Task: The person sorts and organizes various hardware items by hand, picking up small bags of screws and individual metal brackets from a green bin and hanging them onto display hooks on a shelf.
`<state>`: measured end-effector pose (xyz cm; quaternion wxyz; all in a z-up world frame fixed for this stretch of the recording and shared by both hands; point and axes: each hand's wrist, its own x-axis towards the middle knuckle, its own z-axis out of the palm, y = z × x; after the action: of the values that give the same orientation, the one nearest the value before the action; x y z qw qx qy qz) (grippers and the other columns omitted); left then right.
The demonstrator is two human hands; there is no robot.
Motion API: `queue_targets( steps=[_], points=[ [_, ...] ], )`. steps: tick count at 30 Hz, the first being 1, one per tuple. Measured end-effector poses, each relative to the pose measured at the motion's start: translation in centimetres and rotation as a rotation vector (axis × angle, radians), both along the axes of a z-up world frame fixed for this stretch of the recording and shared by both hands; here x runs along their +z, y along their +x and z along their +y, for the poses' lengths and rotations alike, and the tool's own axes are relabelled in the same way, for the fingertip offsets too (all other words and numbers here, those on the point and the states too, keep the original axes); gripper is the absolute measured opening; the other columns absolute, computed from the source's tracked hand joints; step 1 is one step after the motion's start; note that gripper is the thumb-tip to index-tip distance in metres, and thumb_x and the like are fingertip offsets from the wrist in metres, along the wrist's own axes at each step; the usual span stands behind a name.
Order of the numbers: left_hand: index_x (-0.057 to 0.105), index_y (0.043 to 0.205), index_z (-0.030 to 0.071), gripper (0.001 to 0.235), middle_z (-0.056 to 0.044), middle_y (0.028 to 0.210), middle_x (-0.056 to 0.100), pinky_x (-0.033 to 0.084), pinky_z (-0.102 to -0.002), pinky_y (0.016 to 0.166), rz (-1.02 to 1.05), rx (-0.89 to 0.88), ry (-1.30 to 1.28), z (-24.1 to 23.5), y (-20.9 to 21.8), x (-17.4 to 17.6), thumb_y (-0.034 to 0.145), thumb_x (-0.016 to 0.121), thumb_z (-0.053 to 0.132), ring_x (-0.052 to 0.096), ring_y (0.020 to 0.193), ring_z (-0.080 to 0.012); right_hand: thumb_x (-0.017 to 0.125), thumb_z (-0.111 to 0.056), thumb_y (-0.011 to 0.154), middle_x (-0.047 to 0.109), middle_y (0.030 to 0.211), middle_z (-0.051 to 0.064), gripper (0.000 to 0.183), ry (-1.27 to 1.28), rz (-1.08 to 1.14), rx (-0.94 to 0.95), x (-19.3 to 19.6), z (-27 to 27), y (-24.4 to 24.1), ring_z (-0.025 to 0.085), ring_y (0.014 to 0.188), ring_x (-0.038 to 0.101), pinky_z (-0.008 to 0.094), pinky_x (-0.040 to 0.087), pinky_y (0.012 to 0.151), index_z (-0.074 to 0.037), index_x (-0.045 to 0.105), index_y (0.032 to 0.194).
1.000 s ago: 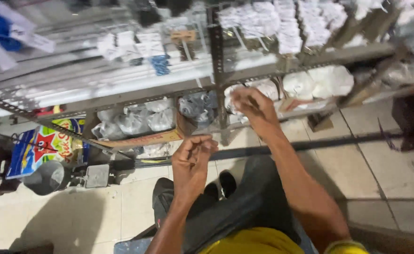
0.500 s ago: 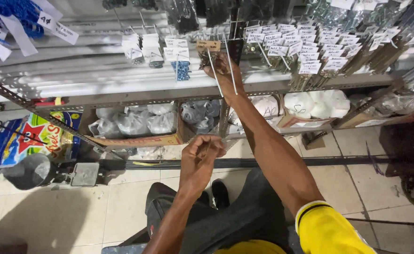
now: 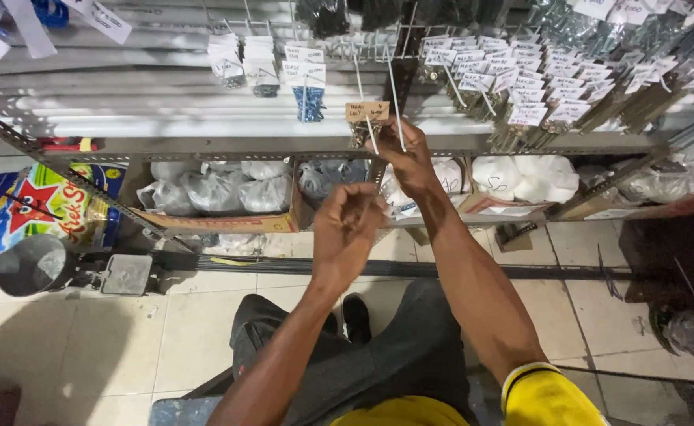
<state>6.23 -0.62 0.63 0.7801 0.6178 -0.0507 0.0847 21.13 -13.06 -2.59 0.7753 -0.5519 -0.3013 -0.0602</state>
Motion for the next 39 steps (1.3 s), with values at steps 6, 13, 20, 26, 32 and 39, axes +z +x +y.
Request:
queue_targets(
  steps=[6, 13, 20, 26, 32, 39],
  points=[
    [0.054, 0.13, -0.003, 0.045, -0.016, 0.103, 0.062, 0.063, -0.041, 0.079, -0.045, 0.182, 0.137, 0.8, 1.8, -0.3, 0.095, 0.076, 0.015, 0.066, 0.095, -0.0219, 0.083, 0.0, 0.084, 0.062, 0.071, 0.004, 0.019, -0.172, 0.108, -0.049, 1.7, -1.1, -2.8, 0.012, 0.068, 0.062, 0.03, 0.059, 0.067, -0.006, 0.074, 0.1],
    [0.043, 0.141, -0.003, 0.069, -0.025, 0.13, 0.048, 0.056, -0.049, 0.1, -0.071, 0.291, 0.276, 0.1, 2.1, 0.7, 0.092, 0.083, 0.024, 0.058, 0.121, -0.0363, 0.081, 0.007, 0.08, 0.06, 0.074, 0.003, 0.024, -0.056, 0.138, -0.005, -1.6, -2.0, -3.9, 0.011, 0.07, 0.061, 0.029, 0.057, 0.069, 0.0, 0.074, 0.101],
    [0.049, 0.137, -0.002, 0.057, -0.023, 0.125, 0.055, 0.06, -0.044, 0.093, -0.08, 0.231, 0.228, 0.5, 2.9, -0.9, 0.096, 0.078, 0.025, 0.064, 0.114, -0.0304, 0.081, 0.004, 0.086, 0.055, 0.073, 0.002, 0.017, -0.097, 0.038, -0.103, 2.4, -0.9, -7.1, 0.008, 0.072, 0.054, 0.025, 0.048, 0.068, -0.002, 0.07, 0.097],
    [0.056, 0.129, -0.002, 0.043, -0.019, 0.111, 0.065, 0.066, -0.048, 0.087, -0.069, 0.169, 0.227, 0.4, 3.8, -1.6, 0.098, 0.075, 0.023, 0.077, 0.098, -0.0319, 0.081, -0.001, 0.09, 0.06, 0.078, 0.002, 0.015, -0.112, 0.032, -0.078, 1.0, -1.2, -7.0, 0.009, 0.081, 0.059, 0.028, 0.053, 0.077, -0.005, 0.07, 0.099],
    [0.06, 0.124, -0.002, 0.04, -0.022, 0.112, 0.066, 0.061, -0.048, 0.091, -0.096, 0.236, 0.286, 0.3, 0.4, -1.9, 0.096, 0.078, 0.019, 0.075, 0.102, -0.0347, 0.083, -0.003, 0.087, 0.068, 0.084, 0.009, 0.016, -0.152, 0.07, -0.089, 0.7, -2.5, -9.8, 0.016, 0.085, 0.062, 0.036, 0.055, 0.084, -0.003, 0.072, 0.098],
    [0.07, 0.109, 0.004, 0.02, -0.012, 0.096, 0.071, 0.06, -0.036, 0.08, -0.161, 0.155, 0.412, -4.1, -5.1, -2.5, 0.095, 0.076, 0.016, 0.074, 0.088, -0.0215, 0.075, -0.016, 0.092, 0.069, 0.094, 0.01, 0.018, -0.262, 0.005, -0.236, 0.5, -9.5, -18.2, 0.018, 0.089, 0.065, 0.035, 0.055, 0.084, -0.003, 0.069, 0.103]
  ],
)
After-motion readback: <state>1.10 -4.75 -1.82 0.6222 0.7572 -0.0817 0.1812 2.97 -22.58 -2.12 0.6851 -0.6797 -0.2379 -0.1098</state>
